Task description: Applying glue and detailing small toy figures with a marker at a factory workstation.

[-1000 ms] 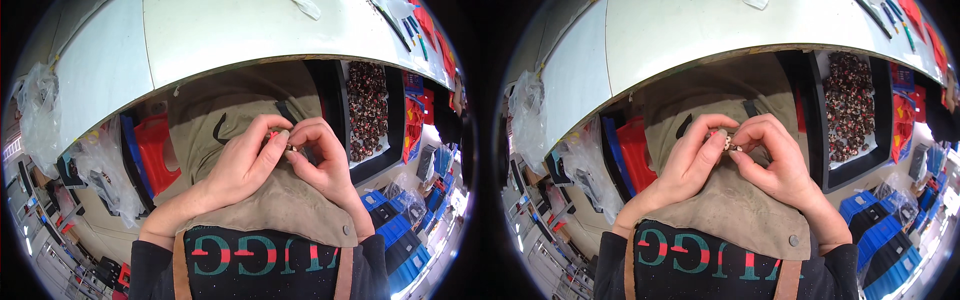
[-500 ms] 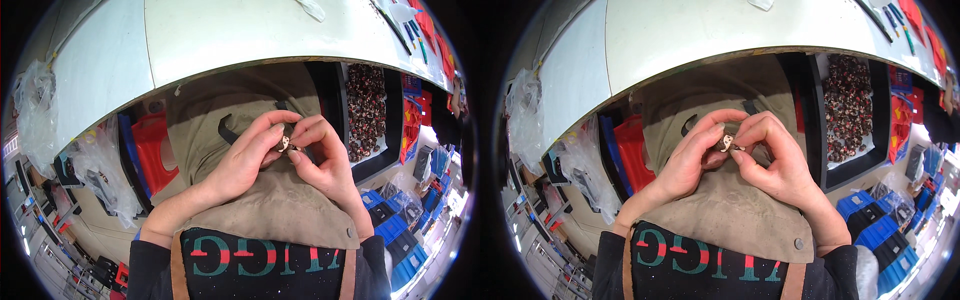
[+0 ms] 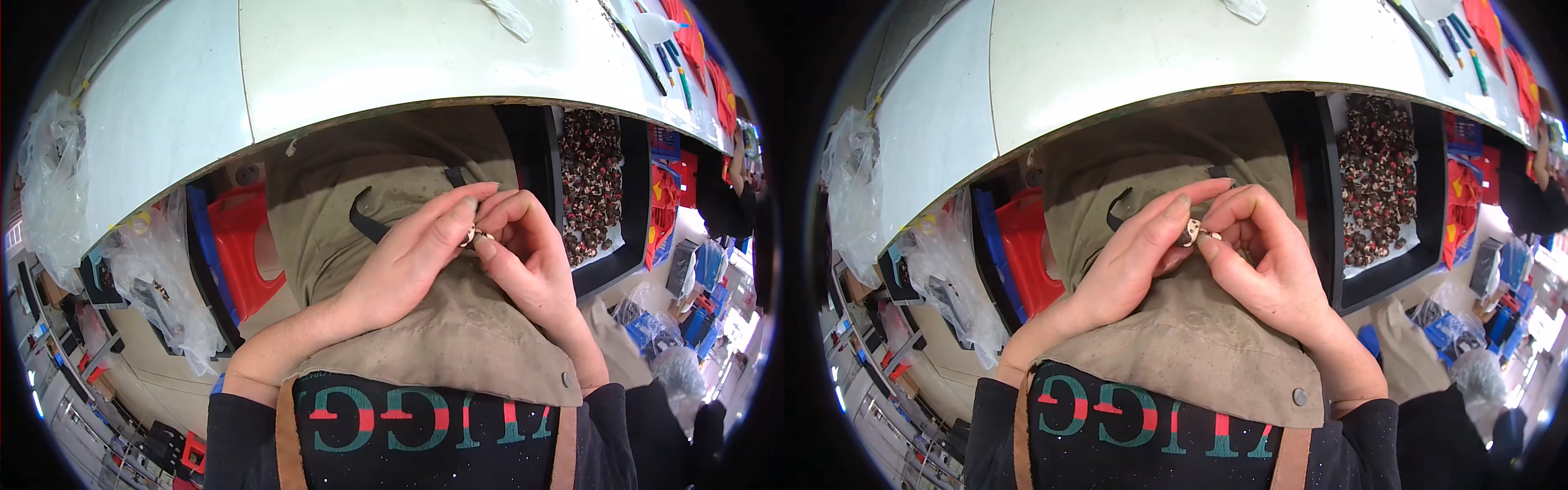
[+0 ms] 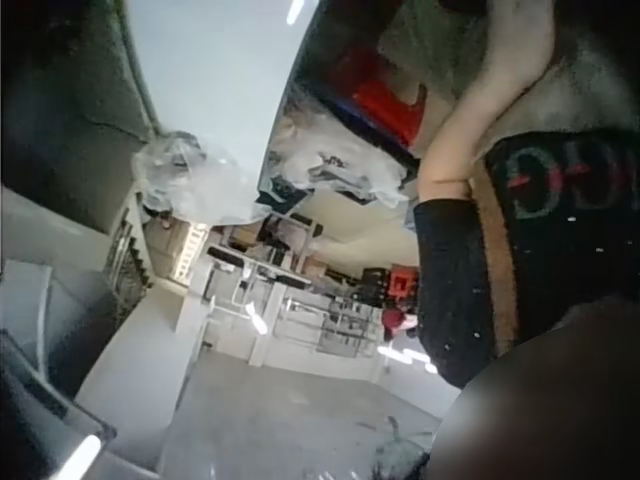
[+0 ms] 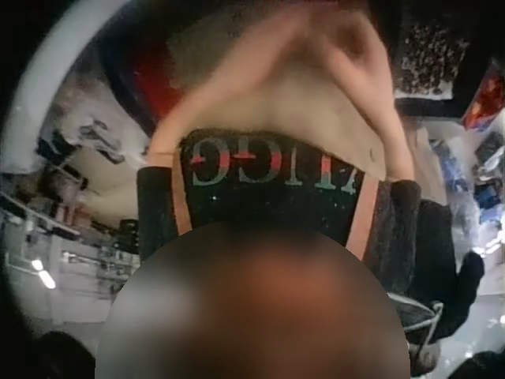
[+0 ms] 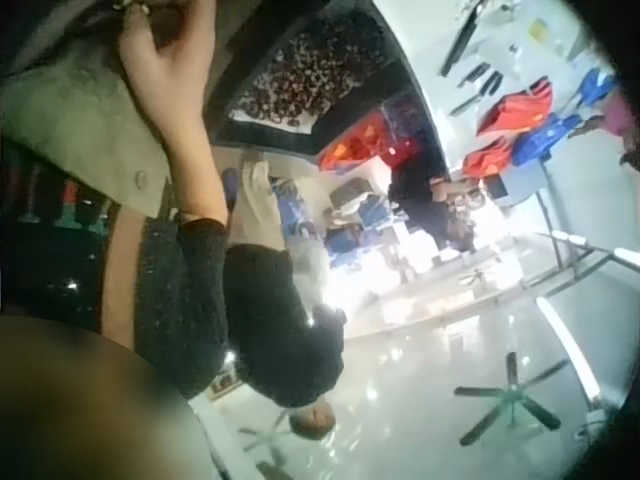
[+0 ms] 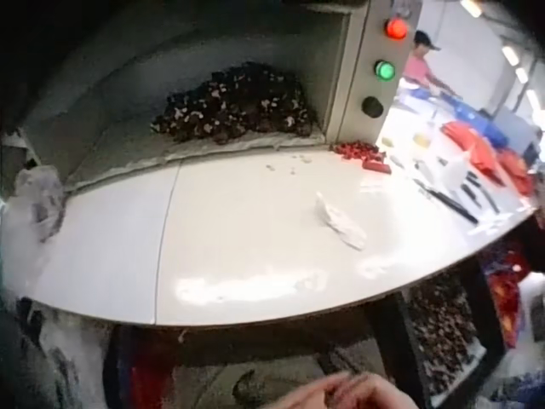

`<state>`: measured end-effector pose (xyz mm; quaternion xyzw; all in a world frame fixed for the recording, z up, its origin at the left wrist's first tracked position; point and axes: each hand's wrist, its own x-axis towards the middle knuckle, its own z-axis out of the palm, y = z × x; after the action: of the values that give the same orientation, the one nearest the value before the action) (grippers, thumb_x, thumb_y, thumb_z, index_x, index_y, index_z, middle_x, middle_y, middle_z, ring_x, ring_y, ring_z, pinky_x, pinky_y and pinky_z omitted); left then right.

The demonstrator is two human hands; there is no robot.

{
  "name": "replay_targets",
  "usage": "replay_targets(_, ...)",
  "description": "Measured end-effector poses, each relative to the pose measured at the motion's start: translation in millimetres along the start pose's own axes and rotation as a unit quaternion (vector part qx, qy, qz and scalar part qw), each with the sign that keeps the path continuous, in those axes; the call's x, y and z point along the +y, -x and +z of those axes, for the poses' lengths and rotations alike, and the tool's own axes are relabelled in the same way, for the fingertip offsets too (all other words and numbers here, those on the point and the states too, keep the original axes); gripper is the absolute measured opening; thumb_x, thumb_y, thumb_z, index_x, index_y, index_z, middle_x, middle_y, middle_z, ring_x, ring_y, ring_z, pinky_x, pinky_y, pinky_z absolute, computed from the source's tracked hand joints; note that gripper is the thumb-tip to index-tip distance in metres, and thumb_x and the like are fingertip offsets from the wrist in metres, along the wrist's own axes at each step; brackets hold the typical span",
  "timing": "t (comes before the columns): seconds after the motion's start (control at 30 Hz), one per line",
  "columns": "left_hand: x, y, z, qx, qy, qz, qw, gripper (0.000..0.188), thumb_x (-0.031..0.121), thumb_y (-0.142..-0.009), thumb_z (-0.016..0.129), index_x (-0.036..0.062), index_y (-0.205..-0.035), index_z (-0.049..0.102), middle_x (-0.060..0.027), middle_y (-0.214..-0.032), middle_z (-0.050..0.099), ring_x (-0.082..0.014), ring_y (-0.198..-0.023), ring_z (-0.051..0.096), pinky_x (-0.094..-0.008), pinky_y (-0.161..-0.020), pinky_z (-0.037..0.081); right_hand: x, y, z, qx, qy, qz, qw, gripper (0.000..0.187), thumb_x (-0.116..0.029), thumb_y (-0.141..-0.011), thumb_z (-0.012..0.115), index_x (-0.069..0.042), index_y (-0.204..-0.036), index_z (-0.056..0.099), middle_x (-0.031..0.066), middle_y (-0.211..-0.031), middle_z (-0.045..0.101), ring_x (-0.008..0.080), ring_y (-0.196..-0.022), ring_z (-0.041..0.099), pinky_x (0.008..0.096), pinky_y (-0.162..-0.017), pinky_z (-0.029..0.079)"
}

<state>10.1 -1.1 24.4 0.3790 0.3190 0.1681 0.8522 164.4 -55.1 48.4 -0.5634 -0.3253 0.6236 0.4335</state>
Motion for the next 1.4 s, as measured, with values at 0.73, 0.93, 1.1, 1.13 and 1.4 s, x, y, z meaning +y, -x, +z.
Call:
replay_targets(0.73,-11,3,3,0.041,0.001,0.043,0.998,0.054,0.042,-0.097,0.034,0.0045,-0.135,0.035,0.0042,-0.089,0.050,-0.0028,-0.080,0.042,-0.0177,-0.072,0.034,-2,-4,-7,-0.048,-0.022,0.062,0.997,0.012,0.001,-0.082,0.056,-0.002,-0.089,0.046,0.0064,-0.100,0.047,0.0078,-0.079,0.051,0.0208,-0.070,0.045)
replay_targets(0.93,-11,5,3,0.042,0.000,0.060,0.997,0.051,0.038,-0.098,0.033,0.0035,-0.135,0.035,0.0038,-0.090,0.051,-0.0030,-0.084,0.044,-0.0180,-0.076,0.035,-2,-7,-6,-0.059,-0.059,0.052,0.995,0.012,-0.001,-0.083,0.057,-0.002,-0.089,0.047,0.0069,-0.102,0.048,0.0091,-0.083,0.053,0.0227,-0.075,0.046)
replay_targets(1.1,-10,6,2,0.041,-0.040,0.068,0.996,0.049,0.036,-0.098,0.032,0.0025,-0.135,0.035,0.0036,-0.091,0.051,-0.0031,-0.084,0.045,-0.0181,-0.076,0.035,0,-7,-6,-0.060,-0.061,0.041,0.995,0.013,0.001,-0.082,0.056,-0.002,-0.090,0.045,0.0059,-0.099,0.047,0.0091,-0.083,0.051,0.0230,-0.075,0.044)
replay_targets(1.13,-10,6,2,0.041,-0.063,0.080,0.994,0.049,0.035,-0.099,0.032,0.0021,-0.135,0.035,0.0028,-0.093,0.052,-0.0036,-0.086,0.046,-0.0185,-0.078,0.036,2,-8,-6,-0.059,-0.061,0.040,0.996,0.013,0.001,-0.082,0.056,-0.002,-0.090,0.045,0.0059,-0.099,0.047,0.0091,-0.083,0.051,0.0230,-0.075,0.044)
replay_targets(1.4,-15,3,2,0.040,-0.169,0.167,0.970,0.045,0.029,-0.099,0.031,0.0006,-0.134,0.035,-0.0124,-0.120,0.051,-0.0181,-0.109,0.050,-0.0279,-0.092,0.038,0,-6,-9,-0.061,-0.006,0.021,0.998,0.012,0.004,-0.082,0.055,-0.002,-0.090,0.047,0.0030,-0.094,0.049,0.0053,-0.082,0.050,0.0205,-0.073,0.043)
